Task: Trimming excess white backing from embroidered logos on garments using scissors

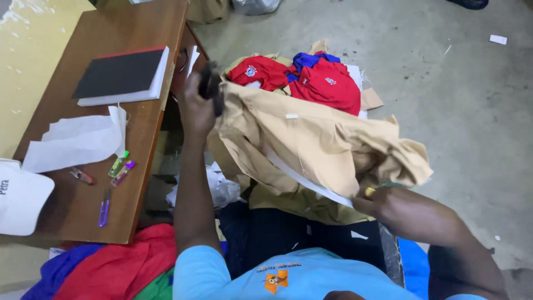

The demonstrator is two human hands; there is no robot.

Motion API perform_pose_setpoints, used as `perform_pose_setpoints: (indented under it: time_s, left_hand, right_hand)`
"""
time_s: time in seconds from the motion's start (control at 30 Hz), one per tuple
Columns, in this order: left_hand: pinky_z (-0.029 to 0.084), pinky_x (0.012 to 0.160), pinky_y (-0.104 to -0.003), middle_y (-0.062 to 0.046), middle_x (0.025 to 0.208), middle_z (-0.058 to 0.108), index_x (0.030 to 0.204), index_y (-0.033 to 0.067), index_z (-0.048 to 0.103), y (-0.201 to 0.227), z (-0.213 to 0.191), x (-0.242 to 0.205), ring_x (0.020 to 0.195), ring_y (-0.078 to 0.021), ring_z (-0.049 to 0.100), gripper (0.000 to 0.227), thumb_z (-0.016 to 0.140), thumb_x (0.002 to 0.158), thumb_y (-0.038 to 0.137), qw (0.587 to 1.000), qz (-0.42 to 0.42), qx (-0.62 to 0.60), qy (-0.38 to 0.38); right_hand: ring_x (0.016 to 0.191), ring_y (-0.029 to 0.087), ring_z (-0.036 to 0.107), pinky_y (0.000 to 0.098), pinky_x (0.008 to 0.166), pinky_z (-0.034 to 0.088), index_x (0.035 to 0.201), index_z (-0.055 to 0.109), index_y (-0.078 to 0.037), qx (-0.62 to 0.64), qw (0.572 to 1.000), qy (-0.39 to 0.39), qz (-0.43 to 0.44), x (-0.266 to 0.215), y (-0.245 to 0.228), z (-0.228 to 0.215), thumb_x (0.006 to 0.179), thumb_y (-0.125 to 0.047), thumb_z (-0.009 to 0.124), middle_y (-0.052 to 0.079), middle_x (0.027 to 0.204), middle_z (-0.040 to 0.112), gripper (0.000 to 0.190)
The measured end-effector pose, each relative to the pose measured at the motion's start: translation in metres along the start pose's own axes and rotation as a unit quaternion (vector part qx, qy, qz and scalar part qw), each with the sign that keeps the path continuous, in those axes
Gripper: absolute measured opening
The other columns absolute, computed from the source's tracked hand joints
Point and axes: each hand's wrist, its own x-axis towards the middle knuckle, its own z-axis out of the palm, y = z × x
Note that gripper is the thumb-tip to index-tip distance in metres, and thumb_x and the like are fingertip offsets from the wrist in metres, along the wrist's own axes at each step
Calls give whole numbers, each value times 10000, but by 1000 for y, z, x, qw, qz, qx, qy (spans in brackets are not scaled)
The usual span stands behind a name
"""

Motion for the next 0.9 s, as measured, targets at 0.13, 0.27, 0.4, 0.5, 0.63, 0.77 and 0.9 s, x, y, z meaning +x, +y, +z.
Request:
perform_pose_setpoints:
  time_s: [0.13, 0.27, 0.4, 0.5, 0.63, 0.77, 0.9]
  left_hand:
    - [458, 609, -522, -240, 888, 754, 997, 108, 602, 34, 69, 38, 824, -477, 727, 252, 745, 1016, 315, 997, 45, 18, -53]
    - [500, 803, -521, -209, 895, 628, 1001, 26, 536, 0, 162, 30, 906, -459, 650, 401, 730, 681, -117, 990, 135, 38, -14]
    - [490, 890, -577, -244, 995, 715, 1117, 47, 612, 32, 179, -39, 1001, -471, 695, 430, 879, 825, 214, 953, -163, -249, -50]
    - [602, 626, -348, -97, 702, 714, 854, 140, 582, 73, 232, -133, 635, -254, 737, 246, 817, 840, 70, 725, -316, -561, -242]
    - [589, 776, -289, -23, 837, 658, 1152, 67, 612, 34, 279, -227, 801, -167, 733, 502, 890, 745, -29, 740, -334, -544, -214]
    - [559, 841, -523, -213, 951, 727, 1064, 46, 644, -46, 258, -189, 972, -407, 738, 271, 801, 871, 154, 909, -371, -163, -96]
    - [545, 728, -305, -25, 823, 693, 961, 119, 686, -92, 259, -149, 780, -159, 706, 188, 840, 866, 173, 902, -357, -241, 24]
  right_hand:
    - [873, 258, 770, 363, 701, 596, 1324, 622, -88, 82, 979, 91, -162, -36, 59, -19, 1044, -175, 473, 63, 1019, 786, 329]
    - [476, 117, 551, 278, 430, 411, 796, 595, -54, 569, 764, 305, -5, 12, 171, 50, 952, -206, 667, 16, 632, 554, 229]
    - [562, 224, 715, 306, 571, 559, 971, 612, -4, 777, 522, 350, 33, 46, 257, 152, 1017, -129, 580, 138, 737, 699, 137]
    - [603, 254, 745, 326, 596, 591, 1010, 618, 7, 786, 488, 377, 43, 47, 255, 182, 1024, -121, 585, 158, 772, 720, 133]
    - [663, 299, 790, 356, 634, 638, 1068, 627, 22, 786, 467, 402, 52, 38, 244, 185, 1034, -109, 593, 188, 826, 751, 140]
    - [550, 254, 757, 331, 458, 601, 1086, 613, -4, 767, 493, 402, 79, 13, 231, 197, 1032, -179, 606, 166, 777, 743, 183]
    - [720, 305, 800, 407, 647, 651, 1143, 658, -1, 757, 491, 410, 133, -3, 230, 245, 1043, -181, 585, 184, 877, 756, 219]
